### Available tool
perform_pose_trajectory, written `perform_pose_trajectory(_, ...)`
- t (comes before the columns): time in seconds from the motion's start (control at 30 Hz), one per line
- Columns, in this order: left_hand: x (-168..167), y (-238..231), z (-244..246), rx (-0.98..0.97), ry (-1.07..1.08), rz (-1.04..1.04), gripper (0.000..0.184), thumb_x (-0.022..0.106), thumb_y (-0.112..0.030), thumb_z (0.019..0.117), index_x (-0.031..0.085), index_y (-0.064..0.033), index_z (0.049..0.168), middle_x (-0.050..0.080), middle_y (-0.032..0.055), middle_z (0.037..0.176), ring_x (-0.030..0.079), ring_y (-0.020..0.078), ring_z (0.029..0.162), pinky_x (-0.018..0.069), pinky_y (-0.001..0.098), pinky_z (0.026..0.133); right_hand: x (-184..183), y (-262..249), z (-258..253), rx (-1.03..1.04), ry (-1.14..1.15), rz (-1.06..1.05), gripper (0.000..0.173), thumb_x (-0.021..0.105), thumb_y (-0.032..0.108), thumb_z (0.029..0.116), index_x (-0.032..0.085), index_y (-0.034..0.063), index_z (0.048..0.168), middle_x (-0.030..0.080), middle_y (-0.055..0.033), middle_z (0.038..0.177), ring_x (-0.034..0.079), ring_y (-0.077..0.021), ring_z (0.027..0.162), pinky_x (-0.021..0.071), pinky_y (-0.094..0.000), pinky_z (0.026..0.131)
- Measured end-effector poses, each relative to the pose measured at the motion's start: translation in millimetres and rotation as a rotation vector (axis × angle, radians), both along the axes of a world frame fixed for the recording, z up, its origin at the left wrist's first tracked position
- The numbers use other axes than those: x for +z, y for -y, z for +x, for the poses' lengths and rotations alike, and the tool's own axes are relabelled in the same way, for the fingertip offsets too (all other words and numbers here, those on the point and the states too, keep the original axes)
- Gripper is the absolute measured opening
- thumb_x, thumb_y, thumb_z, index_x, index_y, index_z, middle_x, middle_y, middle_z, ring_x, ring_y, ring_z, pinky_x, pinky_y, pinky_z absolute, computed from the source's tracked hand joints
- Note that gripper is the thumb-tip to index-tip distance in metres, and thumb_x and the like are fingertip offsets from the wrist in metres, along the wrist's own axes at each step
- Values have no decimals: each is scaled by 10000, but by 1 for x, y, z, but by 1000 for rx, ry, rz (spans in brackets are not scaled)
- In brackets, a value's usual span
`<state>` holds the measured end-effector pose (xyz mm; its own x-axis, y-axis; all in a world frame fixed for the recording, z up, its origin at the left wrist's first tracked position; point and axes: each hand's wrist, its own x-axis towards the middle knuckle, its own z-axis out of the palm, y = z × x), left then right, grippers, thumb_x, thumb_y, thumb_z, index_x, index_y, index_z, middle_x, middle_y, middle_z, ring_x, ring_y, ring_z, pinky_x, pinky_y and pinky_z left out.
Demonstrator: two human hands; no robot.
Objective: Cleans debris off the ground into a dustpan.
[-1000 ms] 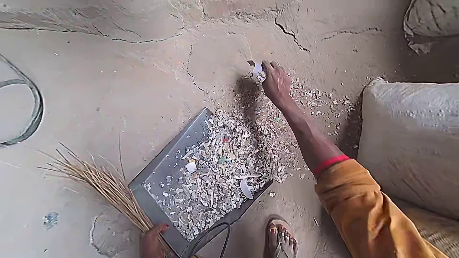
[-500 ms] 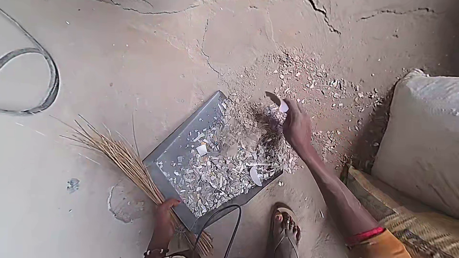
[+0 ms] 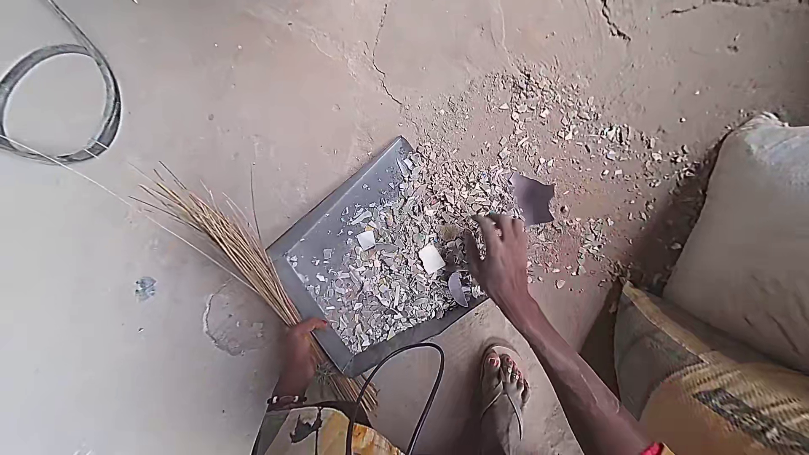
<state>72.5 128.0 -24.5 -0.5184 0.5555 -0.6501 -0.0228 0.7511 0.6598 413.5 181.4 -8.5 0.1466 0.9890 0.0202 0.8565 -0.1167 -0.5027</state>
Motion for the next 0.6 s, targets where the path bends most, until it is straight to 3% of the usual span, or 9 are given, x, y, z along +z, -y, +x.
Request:
perform_pose_trajectory(0.03,-1,0,-1,-4,-3,-4,298,580,33,711,545,-25,1001,610,20,839,616,65,711,539,264,624,-3,3,-18,160,-70,-50,316,674,191,943,720,60,1227,685,-233,1134,652,-449,1041,532,-594,837)
perform_pose_trajectory(0.1,-4,1,-1,-8,-7,-12,292,588,24,722,552,-16,1009,609,35,851,613,85,722,535,285,637,-10,3,-40,416,-111,-222,332,618,177,982,703,119,1298,661,-213,1271,621,-433,1165,511,-573,923)
perform_pose_trajectory(0.13,-5,1,-2,-7,-9,-14,301,589,17,727,552,-15,1024,608,39,861,614,89,729,536,289,641,-12,0,-46,451,-111,-228,282,586,118,987,733,102,1227,683,-206,1242,633,-430,1163,512,-567,930)
perform_pose_trajectory(0.2,-6,1,-5,8,-10,-19,331,595,12,726,554,-4,1054,611,60,883,615,109,748,536,312,649,-11,-13,-44,363,-193,-137,216,569,23,958,760,36,1060,728,-184,1017,686,-400,994,535,-551,849)
perform_pose_trajectory(0.23,-6,1,-6,6,-7,-26,346,597,12,734,549,2,1076,610,66,895,618,113,755,540,315,650,-5,-24,-39,290,-233,-115,199,584,5,957,756,11,1057,726,-190,967,696,-398,941,540,-555,820)
perform_pose_trajectory(0.3,-5,1,-6,-14,-12,-35,319,597,14,740,556,7,1056,612,62,871,621,111,738,542,308,639,6,-53,-26,200,-240,-161,272,599,-19,951,725,24,1188,719,-205,993,701,-398,906,555,-556,783)
perform_pose_trajectory(0.4,-8,3,-8,-39,-15,-26,272,615,3,724,577,11,993,622,58,840,618,114,732,540,317,647,1,-95,-16,182,-165,-339,364,558,9,984,648,35,1336,688,-253,1155,688,-436,1018,545,-596,857)
perform_pose_trajectory(0.5,-9,4,-9,-40,-16,-14,301,623,-11,710,578,10,1007,623,56,862,615,111,757,538,321,673,-6,-100,-18,157,-137,-303,195,549,48,1006,703,-18,1105,676,-236,1089,682,-411,992,548,-564,844)
perform_pose_trajectory(0.6,-7,3,-6,-33,-9,0,274,601,3,722,567,-13,993,617,36,839,621,88,724,540,286,643,16,-45,-10,45,-211,-124,140,596,51,990,714,-24,982,659,-182,917,669,-330,812,549,-490,726)
